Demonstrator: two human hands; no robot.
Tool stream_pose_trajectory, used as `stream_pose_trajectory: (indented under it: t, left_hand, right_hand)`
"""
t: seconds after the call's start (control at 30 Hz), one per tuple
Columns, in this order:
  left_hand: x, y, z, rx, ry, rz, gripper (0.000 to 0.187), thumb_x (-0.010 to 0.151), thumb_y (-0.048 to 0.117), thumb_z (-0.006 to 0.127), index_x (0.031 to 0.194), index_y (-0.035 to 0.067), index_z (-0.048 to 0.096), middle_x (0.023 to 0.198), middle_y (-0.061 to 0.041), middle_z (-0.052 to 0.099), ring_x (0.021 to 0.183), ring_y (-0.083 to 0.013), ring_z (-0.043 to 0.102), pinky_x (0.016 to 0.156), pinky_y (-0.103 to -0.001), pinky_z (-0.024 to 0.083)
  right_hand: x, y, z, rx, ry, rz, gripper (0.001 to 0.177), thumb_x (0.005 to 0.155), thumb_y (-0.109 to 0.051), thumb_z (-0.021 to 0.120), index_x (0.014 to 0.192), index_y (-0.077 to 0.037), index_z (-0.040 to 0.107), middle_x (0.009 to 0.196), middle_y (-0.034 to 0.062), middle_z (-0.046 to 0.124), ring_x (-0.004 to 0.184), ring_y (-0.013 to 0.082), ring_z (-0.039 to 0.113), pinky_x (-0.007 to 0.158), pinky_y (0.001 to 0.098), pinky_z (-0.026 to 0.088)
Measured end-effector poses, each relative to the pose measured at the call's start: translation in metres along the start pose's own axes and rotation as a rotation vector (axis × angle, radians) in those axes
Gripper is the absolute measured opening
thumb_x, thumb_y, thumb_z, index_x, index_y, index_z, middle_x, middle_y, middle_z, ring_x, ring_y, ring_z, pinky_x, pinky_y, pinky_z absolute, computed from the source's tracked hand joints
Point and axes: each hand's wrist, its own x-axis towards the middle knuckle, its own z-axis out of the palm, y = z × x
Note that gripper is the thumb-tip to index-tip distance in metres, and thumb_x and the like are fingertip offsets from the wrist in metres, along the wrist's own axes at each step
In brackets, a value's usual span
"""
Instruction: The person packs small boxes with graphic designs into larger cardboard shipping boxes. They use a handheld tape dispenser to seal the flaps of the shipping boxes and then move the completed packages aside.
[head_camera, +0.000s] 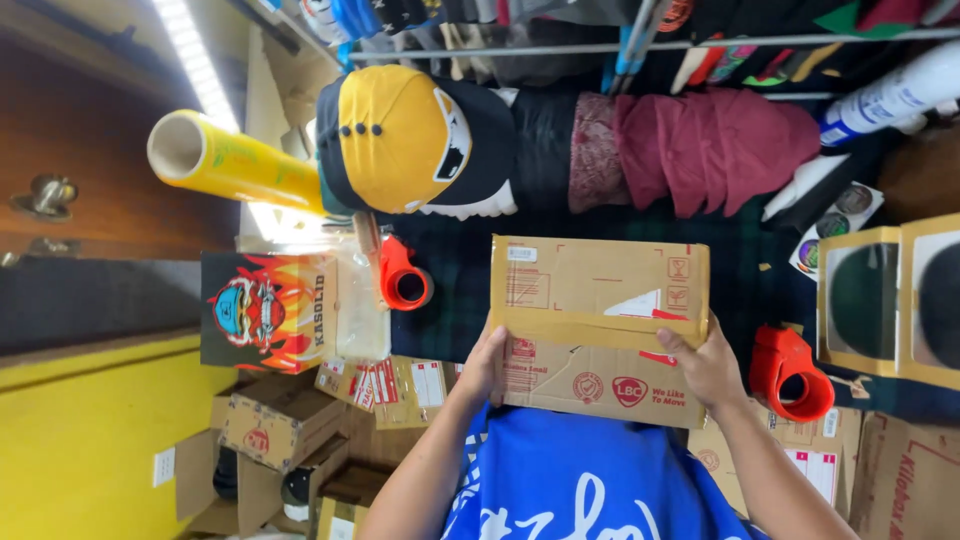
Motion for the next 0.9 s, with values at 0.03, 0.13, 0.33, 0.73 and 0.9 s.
stream_pose_trajectory:
  t: [0.03,0.13,0.33,0.73,0.9]
  left_hand:
    - [-0.002,0.005,0.003,-0.012,0.013,0.007,0.072,0.107,0.037,0.052,0.165,0.011,0.019,0.168,-0.022,0.024,0.153,-0.0358,0.026,0.125,-0.053,0.018]
    - [0.001,-0.001,-0.009,0.049,-0.044,0.017,0.073,0.106,0.04,0.05,0.166,0.012,0.018,0.168,-0.022,0.024,0.155,-0.0347,0.024,0.126,-0.051,0.016]
    - [0.01,-0.025,-0.036,0.041,0.003,-0.146,0.085,0.089,0.049,0.073,0.16,0.022,0.035,0.157,-0.022,0.039,0.147,-0.0408,0.037,0.119,-0.057,0.031]
    - [-0.067,0.013,-0.092,-0.093,0.119,0.341,0.1,0.073,0.042,0.079,0.154,0.01,0.028,0.141,-0.016,0.054,0.127,-0.0284,0.058,0.099,-0.044,0.055]
    - [-0.139,-0.091,-0.173,-0.371,0.622,0.486,0.07,0.071,0.017,0.071,0.138,0.002,0.057,0.12,-0.016,0.072,0.106,-0.0298,0.069,0.092,-0.041,0.054]
  right_hand:
    - [0.004,0.007,-0.001,-0.013,-0.01,-0.009,0.079,0.076,-0.056,0.08,0.144,-0.022,0.056,0.12,0.0165,0.071,0.121,0.0372,0.063,0.108,0.0533,0.042]
    - [0.005,0.012,-0.001,-0.041,0.016,-0.02,0.075,0.079,-0.057,0.08,0.141,-0.022,0.057,0.114,0.0153,0.072,0.117,0.036,0.065,0.105,0.0524,0.043]
    - [-0.018,-0.01,0.002,0.118,0.008,-0.036,0.055,0.087,-0.044,0.078,0.131,-0.018,0.06,0.102,0.0156,0.072,0.094,0.0302,0.071,0.095,0.0507,0.05]
    - [0.0,-0.046,0.023,0.024,-0.151,-0.405,0.074,0.078,-0.029,0.071,0.144,-0.007,0.045,0.126,0.0146,0.065,0.111,0.0267,0.063,0.087,0.0402,0.056]
    - [-0.035,-0.121,0.085,-0.102,-0.545,-0.792,0.103,0.067,-0.016,0.075,0.153,-0.005,0.019,0.142,0.0177,0.047,0.126,0.0238,0.053,0.102,0.036,0.047]
